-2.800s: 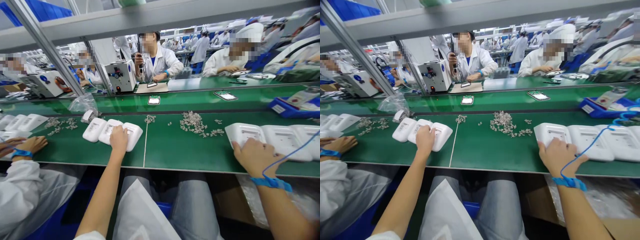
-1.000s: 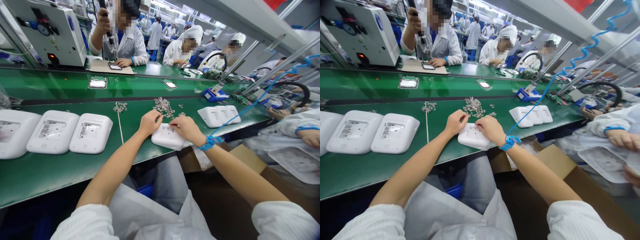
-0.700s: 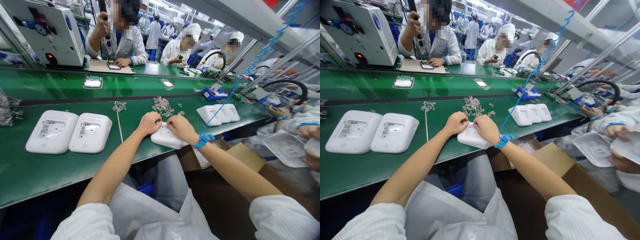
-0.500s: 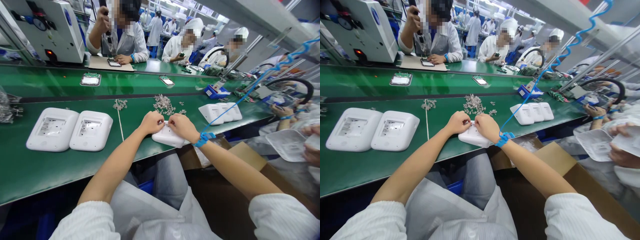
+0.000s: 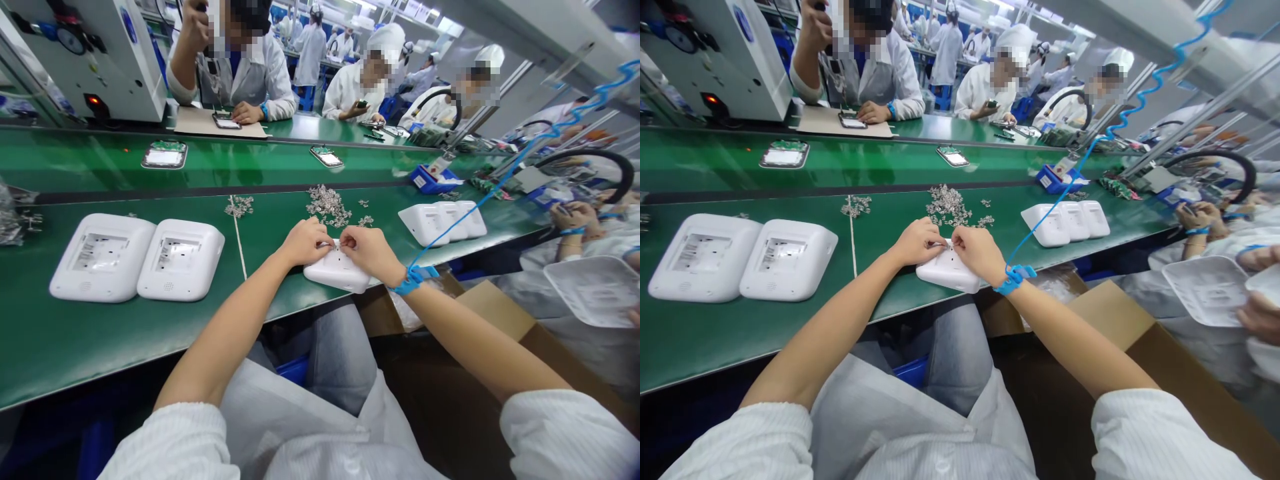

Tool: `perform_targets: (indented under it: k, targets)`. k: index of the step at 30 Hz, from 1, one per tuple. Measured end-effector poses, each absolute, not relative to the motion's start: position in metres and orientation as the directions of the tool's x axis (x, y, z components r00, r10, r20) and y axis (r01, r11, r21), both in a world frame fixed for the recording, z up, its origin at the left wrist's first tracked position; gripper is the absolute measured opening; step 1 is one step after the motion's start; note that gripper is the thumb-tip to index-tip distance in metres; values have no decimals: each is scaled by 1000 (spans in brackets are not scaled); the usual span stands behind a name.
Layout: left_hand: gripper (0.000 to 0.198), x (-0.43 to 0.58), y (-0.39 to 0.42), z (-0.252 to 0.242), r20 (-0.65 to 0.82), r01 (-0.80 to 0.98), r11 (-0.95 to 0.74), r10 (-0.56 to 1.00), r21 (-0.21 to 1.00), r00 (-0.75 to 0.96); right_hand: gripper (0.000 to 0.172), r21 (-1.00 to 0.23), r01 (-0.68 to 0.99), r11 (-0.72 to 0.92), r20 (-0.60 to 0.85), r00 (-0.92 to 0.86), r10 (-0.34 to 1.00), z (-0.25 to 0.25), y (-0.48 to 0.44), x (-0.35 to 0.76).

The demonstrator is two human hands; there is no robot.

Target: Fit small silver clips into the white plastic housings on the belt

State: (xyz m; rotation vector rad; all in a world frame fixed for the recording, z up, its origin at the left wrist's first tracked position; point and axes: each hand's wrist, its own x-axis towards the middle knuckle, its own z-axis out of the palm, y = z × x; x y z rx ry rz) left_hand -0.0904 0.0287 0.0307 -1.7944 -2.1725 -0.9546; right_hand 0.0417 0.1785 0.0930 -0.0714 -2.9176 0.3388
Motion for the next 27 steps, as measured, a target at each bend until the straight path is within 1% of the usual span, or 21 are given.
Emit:
perform_targets:
  k: [2,4,11,16,18,19,20,22,24,25,27]
  targets:
    - [17,-90,29,31,497,932,67,831,356,-250,13,-241,32,970,216,-973,86,92,177,45]
    - [17,-90,29,32,494,936,64,835,347,-241,14,-224,39,974,221,-971,89,93,175,47]
    - [17,-91,28,33,497,934,41,838,354,-225,15,-80,73,994,197,-976,88,94,171,48]
    - [21,-90,28,34,480,944,49,852,325,-209,19,-9,22,1000,161,-987,23,93,169,46]
    - [22,-89,27,35,467,950,66,859,306,-210,19,-20,-11,1000,160,-987,-8,93,168,45]
    - [22,-88,26,35,463,950,73,860,303,-213,19,-57,-28,998,172,-985,-18,94,169,44]
    - [21,-87,26,36,460,950,77,861,303,-217,17,-120,-42,992,200,-980,-18,94,171,45]
    - [20,-87,25,36,458,947,76,861,313,-220,13,-293,-51,955,312,-949,45,94,182,47]
    - [20,-88,24,35,458,944,61,863,323,-213,5,-457,-31,889,454,-867,204,90,200,53]
    - [20,-89,25,35,462,944,52,862,326,-207,5,-519,-4,855,503,-810,302,85,211,57]
    - [20,-91,27,35,474,944,35,858,328,-197,12,-601,93,794,527,-701,482,72,230,63]
